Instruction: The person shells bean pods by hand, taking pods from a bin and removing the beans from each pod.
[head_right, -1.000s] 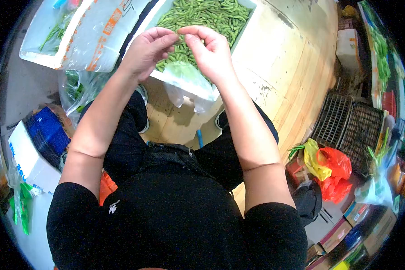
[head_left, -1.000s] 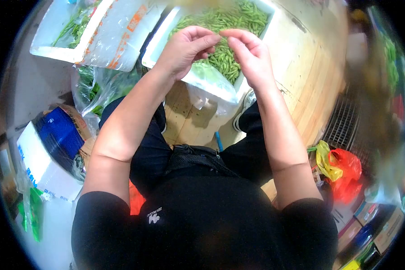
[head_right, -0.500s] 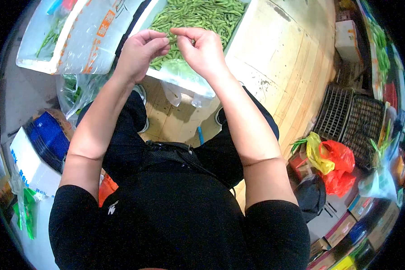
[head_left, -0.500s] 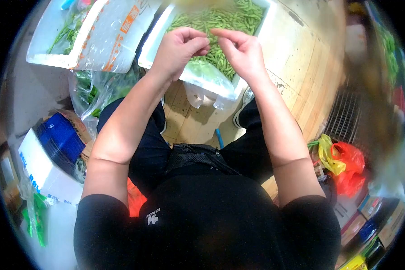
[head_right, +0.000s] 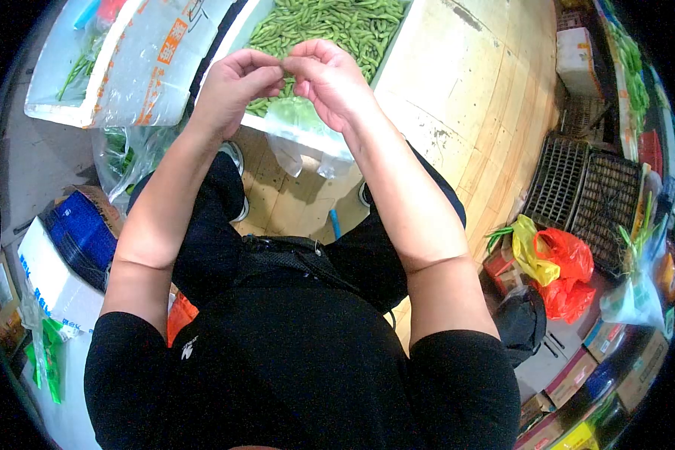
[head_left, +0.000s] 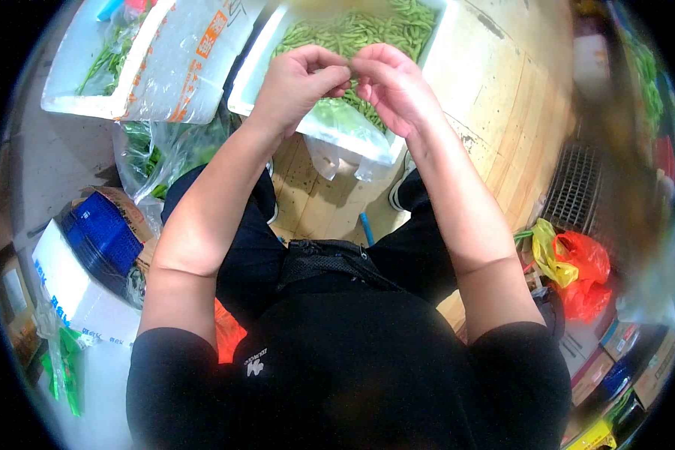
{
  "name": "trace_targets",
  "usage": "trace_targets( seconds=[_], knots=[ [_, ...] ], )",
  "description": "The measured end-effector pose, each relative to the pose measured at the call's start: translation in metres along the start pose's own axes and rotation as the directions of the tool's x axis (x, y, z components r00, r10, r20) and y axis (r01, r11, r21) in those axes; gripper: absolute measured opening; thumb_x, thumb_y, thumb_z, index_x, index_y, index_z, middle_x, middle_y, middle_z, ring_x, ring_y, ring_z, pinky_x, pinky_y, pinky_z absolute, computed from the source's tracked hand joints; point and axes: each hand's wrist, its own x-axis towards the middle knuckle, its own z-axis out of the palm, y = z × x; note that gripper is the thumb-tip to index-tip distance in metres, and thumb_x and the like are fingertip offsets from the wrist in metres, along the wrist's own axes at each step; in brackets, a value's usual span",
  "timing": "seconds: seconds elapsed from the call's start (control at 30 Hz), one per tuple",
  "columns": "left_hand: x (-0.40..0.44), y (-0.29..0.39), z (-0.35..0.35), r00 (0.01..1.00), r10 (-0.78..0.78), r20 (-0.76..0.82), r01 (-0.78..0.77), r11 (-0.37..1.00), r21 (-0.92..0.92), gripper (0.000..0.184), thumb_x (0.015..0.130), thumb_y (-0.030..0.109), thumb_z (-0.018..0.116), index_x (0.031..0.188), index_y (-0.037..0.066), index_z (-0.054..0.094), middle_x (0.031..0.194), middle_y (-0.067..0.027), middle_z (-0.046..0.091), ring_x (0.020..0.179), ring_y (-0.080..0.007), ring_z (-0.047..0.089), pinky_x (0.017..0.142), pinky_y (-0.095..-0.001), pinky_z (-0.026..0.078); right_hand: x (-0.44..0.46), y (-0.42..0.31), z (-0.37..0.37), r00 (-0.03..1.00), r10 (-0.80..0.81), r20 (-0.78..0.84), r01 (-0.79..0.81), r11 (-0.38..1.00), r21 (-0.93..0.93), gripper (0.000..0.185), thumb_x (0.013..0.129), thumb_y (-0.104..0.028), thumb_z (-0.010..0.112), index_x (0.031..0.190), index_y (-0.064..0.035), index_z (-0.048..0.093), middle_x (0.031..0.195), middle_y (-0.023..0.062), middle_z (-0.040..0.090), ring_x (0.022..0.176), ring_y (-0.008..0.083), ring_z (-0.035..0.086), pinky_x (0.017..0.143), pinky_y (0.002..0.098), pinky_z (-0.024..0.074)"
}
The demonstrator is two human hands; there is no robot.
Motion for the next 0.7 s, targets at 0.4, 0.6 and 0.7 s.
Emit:
trace_targets(
  seconds=[0.4, 0.6, 0.7],
  knots=[
    [0.002, 0.003, -0.003, 0.998, -0.058, -0.033, 0.055, 0.995, -0.08, 0.018, 0.078, 0.009, 0.063, 0.093, 0.001, 0.057, 0.081, -0.0049, 0.061, 0.072, -0.0102, 0.058, 0.067, -0.0211, 0.048, -0.003, -0.004, -0.001, 0.986, 0.163, -0.037, -0.143, 0.935, 0.324, 0.017, 0.082, -0.004, 0.047, 0.096, 0.0027, 0.054, 0.091, 0.0113, 0.053, 0.076, 0.0191, 0.052, 0.07, 0.032, 0.0471],
    [0.003, 0.002, -0.003, 0.995, 0.101, -0.022, -0.098, 0.991, 0.095, 0.021, 0.075, 0.005, 0.065, 0.094, -0.002, 0.057, 0.084, -0.0075, 0.062, 0.074, -0.0118, 0.059, 0.066, -0.0218, 0.048, 0.0, 0.001, -0.004, 0.995, 0.055, 0.081, -0.062, 0.995, 0.083, 0.019, 0.076, -0.002, 0.059, 0.094, 0.0012, 0.055, 0.086, 0.0097, 0.059, 0.078, 0.0175, 0.057, 0.071, 0.0286, 0.0468],
    [0.004, -0.005, -0.009, 0.984, 0.171, 0.04, -0.176, 0.962, 0.209, 0.024, 0.075, 0.003, 0.065, 0.097, -0.002, 0.057, 0.087, -0.0073, 0.062, 0.077, -0.0127, 0.059, 0.069, -0.0229, 0.048, 0.002, 0.005, -0.006, 0.994, 0.055, 0.092, -0.053, 0.998, -0.025, 0.022, 0.074, -0.001, 0.063, 0.094, 0.0002, 0.055, 0.084, 0.0086, 0.061, 0.077, 0.0161, 0.059, 0.07, 0.0266, 0.047]
  ],
)
